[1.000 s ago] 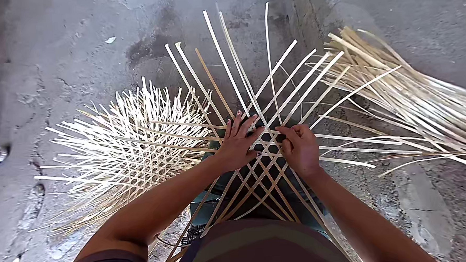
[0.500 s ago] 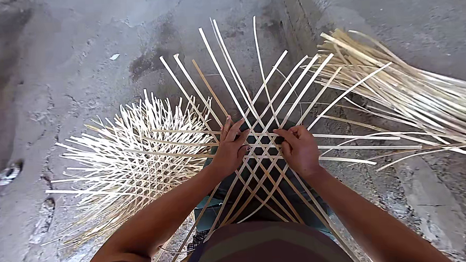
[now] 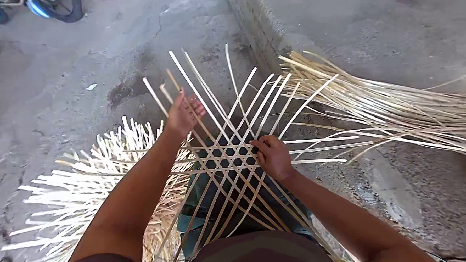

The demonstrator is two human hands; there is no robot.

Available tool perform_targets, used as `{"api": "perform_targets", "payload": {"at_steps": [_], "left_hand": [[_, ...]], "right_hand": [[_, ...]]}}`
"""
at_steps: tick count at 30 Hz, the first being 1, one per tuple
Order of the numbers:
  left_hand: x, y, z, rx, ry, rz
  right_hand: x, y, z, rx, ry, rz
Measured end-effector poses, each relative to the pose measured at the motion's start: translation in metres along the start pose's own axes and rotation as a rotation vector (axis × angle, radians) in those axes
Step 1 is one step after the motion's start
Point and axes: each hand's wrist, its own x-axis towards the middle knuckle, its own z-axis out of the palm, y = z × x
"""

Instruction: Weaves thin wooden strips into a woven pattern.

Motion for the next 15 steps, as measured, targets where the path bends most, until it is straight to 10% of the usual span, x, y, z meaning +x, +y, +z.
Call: {"api": "perform_targets", "payload": {"at_steps": [6,15], "left_hand": [[0.001,0.019,0.04,0.181,-0.537,0.131],[-0.026,0.017,0.074,0.614,-0.381,0.402]], "right_hand": [[0.007,-0.01,-0.006,0.018,-0.046,0.031],[0.015,0.009,-0.043,0.261,-0.225,-0.032]]}}
